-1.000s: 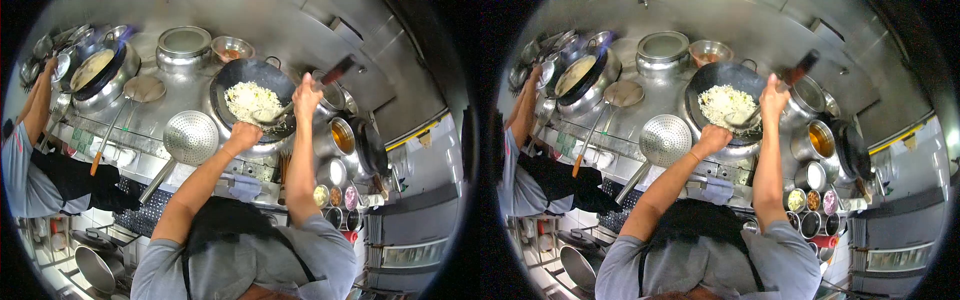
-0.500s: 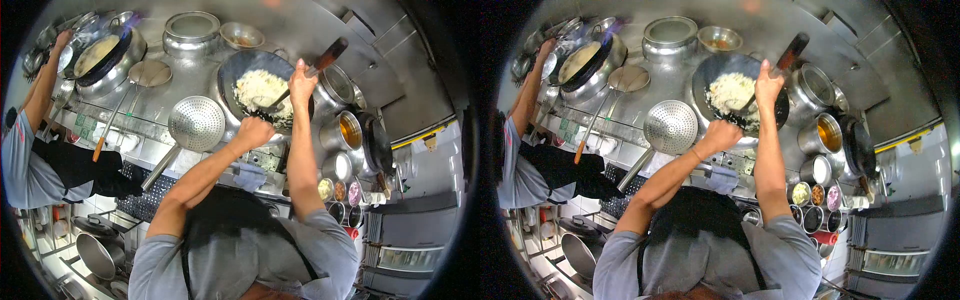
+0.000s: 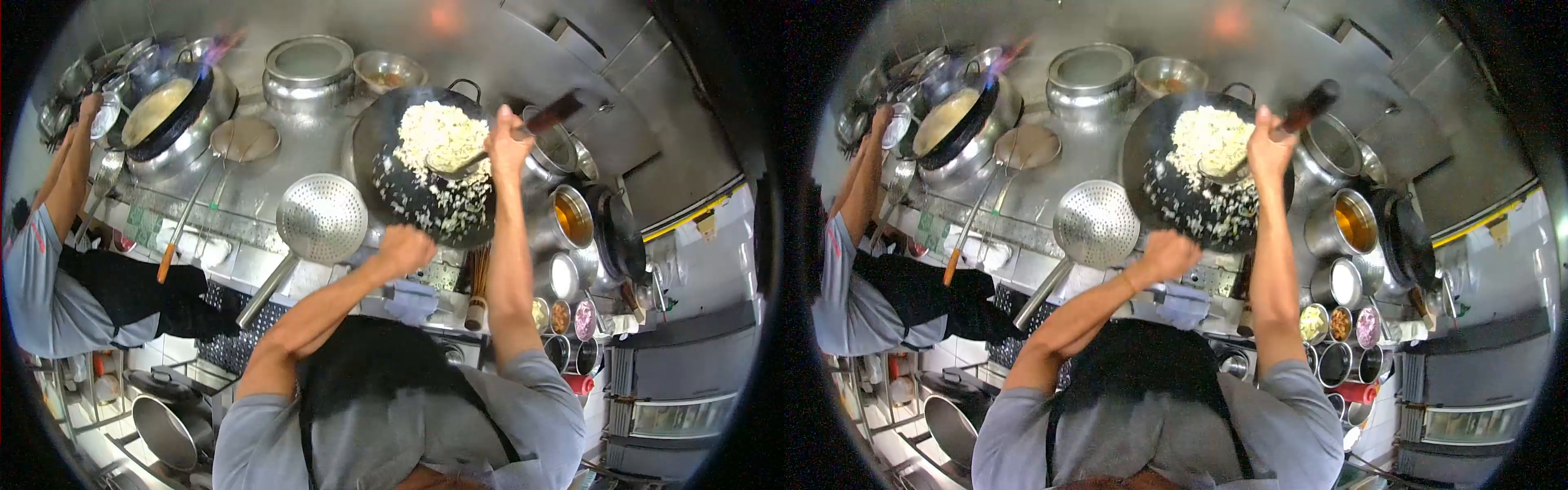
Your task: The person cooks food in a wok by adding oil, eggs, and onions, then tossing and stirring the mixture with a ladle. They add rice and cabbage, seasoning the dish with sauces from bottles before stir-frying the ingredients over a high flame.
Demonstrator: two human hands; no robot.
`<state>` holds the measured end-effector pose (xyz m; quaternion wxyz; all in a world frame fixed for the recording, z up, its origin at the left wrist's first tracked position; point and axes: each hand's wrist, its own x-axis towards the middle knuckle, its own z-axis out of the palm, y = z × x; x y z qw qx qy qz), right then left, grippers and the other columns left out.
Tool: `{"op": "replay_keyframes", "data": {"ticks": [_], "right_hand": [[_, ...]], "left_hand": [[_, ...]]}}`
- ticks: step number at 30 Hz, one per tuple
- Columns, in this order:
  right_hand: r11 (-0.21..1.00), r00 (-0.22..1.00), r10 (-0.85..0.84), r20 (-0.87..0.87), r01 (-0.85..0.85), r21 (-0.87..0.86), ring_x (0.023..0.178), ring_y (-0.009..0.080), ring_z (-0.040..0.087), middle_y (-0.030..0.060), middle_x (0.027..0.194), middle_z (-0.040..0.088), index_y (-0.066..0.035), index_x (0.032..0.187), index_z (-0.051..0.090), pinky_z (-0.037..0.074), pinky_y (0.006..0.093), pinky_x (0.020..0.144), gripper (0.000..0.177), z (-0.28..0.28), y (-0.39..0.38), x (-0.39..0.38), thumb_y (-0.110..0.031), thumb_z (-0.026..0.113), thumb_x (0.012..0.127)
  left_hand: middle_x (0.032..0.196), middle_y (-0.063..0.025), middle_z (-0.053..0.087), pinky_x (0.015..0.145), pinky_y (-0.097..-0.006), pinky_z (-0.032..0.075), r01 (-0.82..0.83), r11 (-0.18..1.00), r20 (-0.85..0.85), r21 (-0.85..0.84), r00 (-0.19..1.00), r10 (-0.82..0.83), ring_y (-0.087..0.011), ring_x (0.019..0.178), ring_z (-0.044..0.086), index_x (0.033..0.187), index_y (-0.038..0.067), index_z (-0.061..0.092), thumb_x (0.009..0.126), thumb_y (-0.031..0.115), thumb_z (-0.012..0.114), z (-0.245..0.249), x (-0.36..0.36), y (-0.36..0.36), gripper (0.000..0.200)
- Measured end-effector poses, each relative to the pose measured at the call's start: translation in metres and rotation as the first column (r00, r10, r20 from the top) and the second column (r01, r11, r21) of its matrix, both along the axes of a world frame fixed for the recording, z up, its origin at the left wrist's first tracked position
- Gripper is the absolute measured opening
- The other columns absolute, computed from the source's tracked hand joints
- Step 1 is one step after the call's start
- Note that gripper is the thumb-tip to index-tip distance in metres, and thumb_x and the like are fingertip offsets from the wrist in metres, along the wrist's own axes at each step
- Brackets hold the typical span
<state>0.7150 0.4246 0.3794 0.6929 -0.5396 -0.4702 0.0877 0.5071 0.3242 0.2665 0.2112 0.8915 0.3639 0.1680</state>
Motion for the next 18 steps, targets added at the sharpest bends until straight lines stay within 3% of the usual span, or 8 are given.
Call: {"op": "replay_keyframes", "data": {"ticks": [2,3,8,11,13,15,16,18], "right_hand": [[0.990,0.998,-0.017,-0.058,0.025,0.141,0.054,0.0103,0.046,-0.0008,0.061,0.052,-0.003,0.066,0.054,0.036,0.0280,0.049,0.040,0.049,-0.031,-0.003,-0.033,0.066,0.090],[0.962,0.968,-0.241,-0.071,0.248,0.113,0.053,0.0088,0.044,-0.0006,0.062,0.052,-0.001,0.067,0.055,0.036,0.0267,0.047,0.042,0.076,-0.051,-0.017,-0.035,0.067,0.089],[0.812,0.981,0.191,0.012,-0.165,0.560,0.038,0.0059,0.035,-0.0023,0.048,0.042,-0.011,0.060,0.039,0.029,0.0221,0.037,0.043,0.109,-0.100,-0.030,-0.027,0.052,0.098],[0.808,0.998,0.039,-0.043,-0.006,0.590,0.038,0.0083,0.037,-0.0005,0.049,0.043,-0.011,0.061,0.035,0.031,0.0241,0.037,0.042,0.060,-0.071,-0.017,-0.024,0.048,0.099],[0.913,0.996,0.034,-0.080,0.002,0.407,0.044,0.0129,0.044,0.0029,0.055,0.049,-0.007,0.065,0.046,0.036,0.0269,0.043,0.033,0.001,-0.030,-0.007,-0.019,0.051,0.096],[0.991,0.994,0.080,-0.078,-0.071,0.117,0.039,0.0104,0.036,-0.0024,0.050,0.039,-0.009,0.066,0.044,0.033,0.0272,0.039,0.035,-0.076,0.035,0.013,-0.025,0.054,0.096],[0.974,0.973,0.202,-0.114,-0.187,0.130,0.038,0.0091,0.036,-0.0033,0.049,0.040,-0.010,0.065,0.044,0.031,0.0261,0.037,0.036,-0.056,0.031,0.006,-0.025,0.058,0.095],[0.990,0.974,0.081,-0.213,-0.053,0.134,0.043,0.0074,0.040,-0.0039,0.051,0.044,-0.006,0.060,0.048,0.031,0.0257,0.041,0.041,-0.010,0.011,-0.010,-0.025,0.058,0.095]], "left_hand": [[0.059,-0.0145,0.063,0.057,-0.0452,0.053,0.035,0.995,0.081,0.096,0.996,-0.043,-0.0319,0.054,0.064,0.059,0.013,0.068,0.086,0.031,0.052,-0.007,-0.007,-0.011,0.035],[0.058,-0.0140,0.063,0.056,-0.0450,0.053,-0.011,0.991,0.114,0.136,0.994,-0.005,-0.0314,0.054,0.064,0.059,0.013,0.068,0.086,0.031,0.052,-0.003,-0.004,-0.007,0.036],[0.064,-0.0145,0.065,0.061,-0.0446,0.053,-0.072,0.995,0.114,0.076,0.991,0.064,-0.0346,0.060,0.064,0.060,0.010,0.067,0.083,0.030,0.052,0.023,0.016,0.049,0.033],[0.066,-0.0148,0.065,0.065,-0.0459,0.053,-0.086,0.984,0.158,0.154,0.986,0.061,-0.0351,0.063,0.065,0.061,0.010,0.067,0.083,0.031,0.052,-0.005,0.024,0.051,0.034],[0.067,-0.0149,0.065,0.065,-0.0461,0.053,-0.104,0.983,0.162,0.150,0.984,0.079,-0.0351,0.064,0.065,0.062,0.011,0.067,0.083,0.030,0.052,-0.004,0.026,0.051,0.033],[0.067,-0.0153,0.065,0.065,-0.0464,0.053,-0.122,0.986,0.151,0.111,0.983,0.105,-0.0350,0.064,0.065,0.065,0.012,0.068,0.084,0.030,0.052,-0.003,0.031,0.053,0.031],[0.067,-0.0155,0.065,0.065,-0.0458,0.053,-0.094,0.988,0.138,0.120,0.987,0.077,-0.0347,0.064,0.065,0.065,0.012,0.069,0.084,0.030,0.053,-0.003,0.031,0.049,0.030],[0.066,-0.0157,0.065,0.064,-0.0445,0.053,-0.076,0.985,0.128,0.153,0.990,0.057,-0.0341,0.063,0.065,0.066,0.012,0.070,0.083,0.030,0.055,-0.001,0.027,0.050,0.029]]}}
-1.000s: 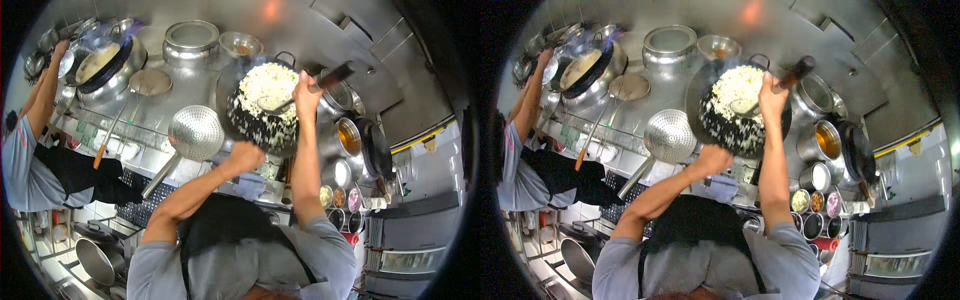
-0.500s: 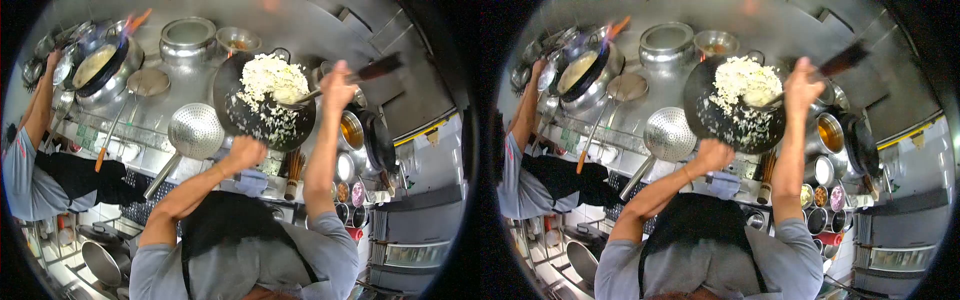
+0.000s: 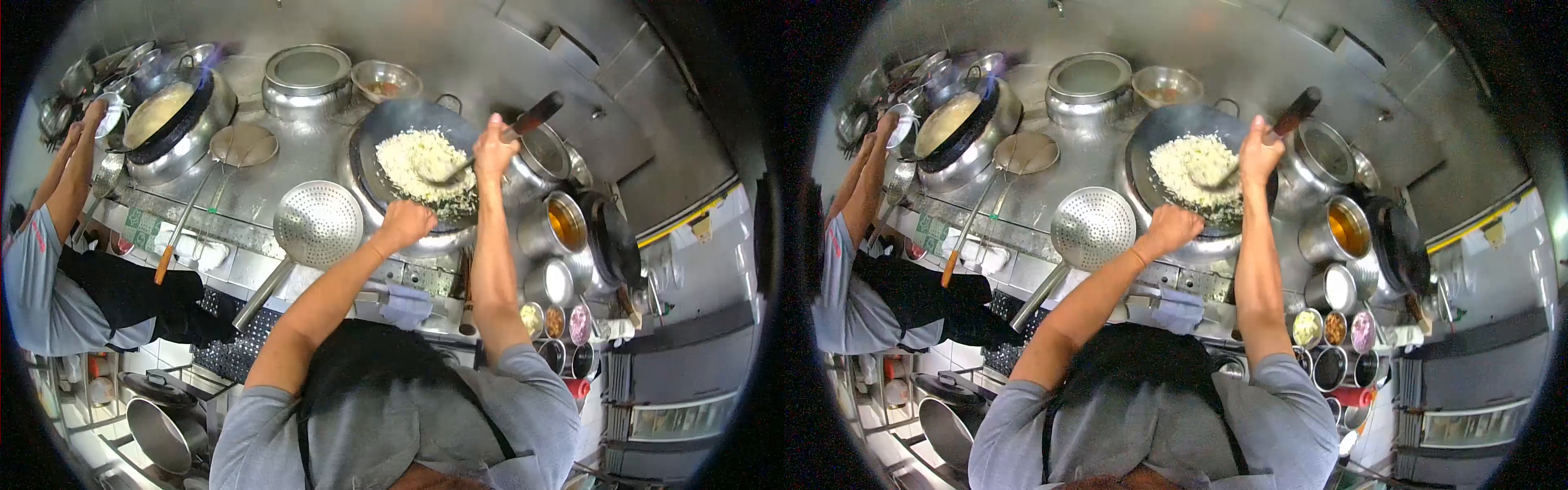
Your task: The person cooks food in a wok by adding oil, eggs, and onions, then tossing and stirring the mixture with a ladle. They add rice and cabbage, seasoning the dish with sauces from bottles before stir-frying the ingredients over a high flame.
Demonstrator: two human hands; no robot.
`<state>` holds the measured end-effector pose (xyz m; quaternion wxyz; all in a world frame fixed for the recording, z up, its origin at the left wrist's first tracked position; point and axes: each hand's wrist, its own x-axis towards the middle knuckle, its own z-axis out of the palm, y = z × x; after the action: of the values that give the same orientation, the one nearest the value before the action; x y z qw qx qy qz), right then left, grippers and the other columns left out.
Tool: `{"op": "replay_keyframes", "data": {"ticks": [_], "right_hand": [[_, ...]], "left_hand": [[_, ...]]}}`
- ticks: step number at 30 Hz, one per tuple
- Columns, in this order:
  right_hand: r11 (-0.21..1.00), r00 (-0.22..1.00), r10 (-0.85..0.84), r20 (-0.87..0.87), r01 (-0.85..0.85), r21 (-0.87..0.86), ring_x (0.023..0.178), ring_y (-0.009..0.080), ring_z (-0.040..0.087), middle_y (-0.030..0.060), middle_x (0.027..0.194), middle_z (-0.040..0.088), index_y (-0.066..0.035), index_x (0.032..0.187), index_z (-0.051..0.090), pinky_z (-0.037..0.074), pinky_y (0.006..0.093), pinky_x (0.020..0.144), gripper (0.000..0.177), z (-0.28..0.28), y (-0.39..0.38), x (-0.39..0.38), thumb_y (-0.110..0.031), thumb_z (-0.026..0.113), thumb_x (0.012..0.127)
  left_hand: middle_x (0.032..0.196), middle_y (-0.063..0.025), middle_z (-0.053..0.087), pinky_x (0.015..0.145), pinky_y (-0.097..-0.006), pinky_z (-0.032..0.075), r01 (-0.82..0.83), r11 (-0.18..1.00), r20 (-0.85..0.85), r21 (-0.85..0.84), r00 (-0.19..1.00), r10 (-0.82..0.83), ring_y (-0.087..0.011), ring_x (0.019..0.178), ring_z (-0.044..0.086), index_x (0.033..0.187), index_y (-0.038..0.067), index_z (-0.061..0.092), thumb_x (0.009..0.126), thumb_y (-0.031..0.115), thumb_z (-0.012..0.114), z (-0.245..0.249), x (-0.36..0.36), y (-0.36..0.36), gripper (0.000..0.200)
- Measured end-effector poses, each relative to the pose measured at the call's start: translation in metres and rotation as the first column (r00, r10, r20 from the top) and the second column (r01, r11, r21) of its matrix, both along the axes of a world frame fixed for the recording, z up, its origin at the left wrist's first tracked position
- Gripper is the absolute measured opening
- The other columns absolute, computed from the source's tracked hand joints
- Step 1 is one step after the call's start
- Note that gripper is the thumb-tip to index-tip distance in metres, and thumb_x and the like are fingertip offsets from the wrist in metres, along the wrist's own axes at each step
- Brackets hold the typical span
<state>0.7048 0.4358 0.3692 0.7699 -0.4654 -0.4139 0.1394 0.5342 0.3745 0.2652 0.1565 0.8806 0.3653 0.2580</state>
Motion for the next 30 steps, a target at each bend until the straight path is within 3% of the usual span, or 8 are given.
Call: {"op": "replay_keyframes", "data": {"ticks": [4,5,8,11,16,18,24,30], "right_hand": [[0.982,0.988,0.155,0.009,-0.155,0.112,0.049,0.0079,0.043,-0.0049,0.054,0.044,-0.005,0.066,0.051,0.035,0.0246,0.046,0.038,-0.011,-0.016,-0.013,-0.026,0.056,0.096],[0.997,0.978,-0.057,0.199,0.046,0.061,0.058,0.0101,0.044,-0.0032,0.058,0.046,-0.001,0.068,0.053,0.038,0.0272,0.054,0.037,-0.041,0.012,-0.015,-0.025,0.055,0.097],[0.978,0.914,0.139,0.381,-0.066,-0.197,0.057,0.0116,0.041,-0.0009,0.058,0.049,0.001,0.065,0.053,0.037,0.0342,0.055,0.043,-0.026,0.028,-0.026,-0.030,0.059,0.094],[0.929,0.858,-0.313,0.408,0.365,-0.054,0.050,0.0133,0.043,0.0018,0.052,0.053,0.004,0.060,0.055,0.037,0.0379,0.050,0.053,0.039,-0.018,-0.028,-0.037,0.060,0.093],[0.998,0.974,0.027,-0.225,-0.015,0.054,0.039,0.0098,0.044,0.0002,0.051,0.049,-0.005,0.071,0.053,0.034,0.0265,0.035,0.032,-0.018,0.006,0.051,-0.026,0.059,0.094],[0.972,0.951,0.235,-0.199,-0.230,0.046,0.033,0.0087,0.035,-0.0030,0.047,0.037,-0.011,0.063,0.041,0.026,0.0258,0.030,0.039,-0.003,0.009,0.051,-0.026,0.059,0.094],[0.978,0.960,0.208,-0.190,-0.203,0.045,0.034,0.0074,0.028,-0.0051,0.048,0.029,-0.012,0.068,0.040,0.024,0.0274,0.032,0.038,-0.017,-0.022,-0.025,-0.030,0.059,0.095],[0.951,0.965,0.214,-0.149,-0.241,-0.196,0.033,0.0057,0.025,-0.0065,0.047,0.029,-0.014,0.062,0.037,0.019,0.0251,0.031,0.043,0.055,-0.052,-0.039,-0.034,0.060,0.094]], "left_hand": [[0.064,-0.0154,0.064,0.063,-0.0447,0.052,-0.021,0.999,0.059,0.031,0.998,0.019,-0.0340,0.061,0.064,0.064,0.012,0.069,0.084,0.030,0.054,-0.009,0.003,0.001,0.030],[0.070,-0.0153,0.066,0.066,-0.0469,0.052,-0.013,1.000,0.022,-0.007,1.000,0.013,-0.0355,0.066,0.065,0.069,0.011,0.069,0.085,0.031,0.053,-0.008,0.002,0.001,0.030],[0.070,-0.0151,0.066,0.067,-0.0476,0.052,-0.013,0.999,0.043,-0.042,0.999,0.014,-0.0356,0.065,0.065,0.069,0.012,0.069,0.086,0.031,0.052,-0.001,0.000,0.000,0.031],[0.071,-0.0150,0.067,0.069,-0.0467,0.051,-0.001,1.000,0.021,-0.008,1.000,0.001,-0.0345,0.068,0.065,0.068,0.012,0.068,0.088,0.031,0.050,-0.010,0.002,0.004,0.033],[0.074,-0.0145,0.067,0.075,-0.0464,0.050,0.003,0.998,0.003,-0.064,1.000,-0.002,-0.0347,0.072,0.065,0.068,0.009,0.068,0.091,0.032,0.047,0.001,0.001,0.000,0.038],[0.075,-0.0151,0.068,0.074,-0.0462,0.050,0.020,0.997,-0.047,-0.076,0.999,-0.024,-0.0352,0.072,0.065,0.070,0.009,0.069,0.091,0.033,0.048,-0.001,0.005,-0.001,0.038],[0.071,-0.0180,0.067,0.068,-0.0471,0.052,-0.016,0.997,-0.037,-0.079,0.999,0.013,-0.0356,0.067,0.066,0.070,0.009,0.071,0.089,0.032,0.049,0.000,0.008,-0.009,0.037],[0.061,-0.0189,0.063,0.062,-0.0467,0.054,0.007,0.997,0.051,0.071,0.999,-0.010,-0.0378,0.059,0.065,0.060,0.011,0.068,0.081,0.031,0.056,0.089,-0.021,-0.055,0.032]]}}
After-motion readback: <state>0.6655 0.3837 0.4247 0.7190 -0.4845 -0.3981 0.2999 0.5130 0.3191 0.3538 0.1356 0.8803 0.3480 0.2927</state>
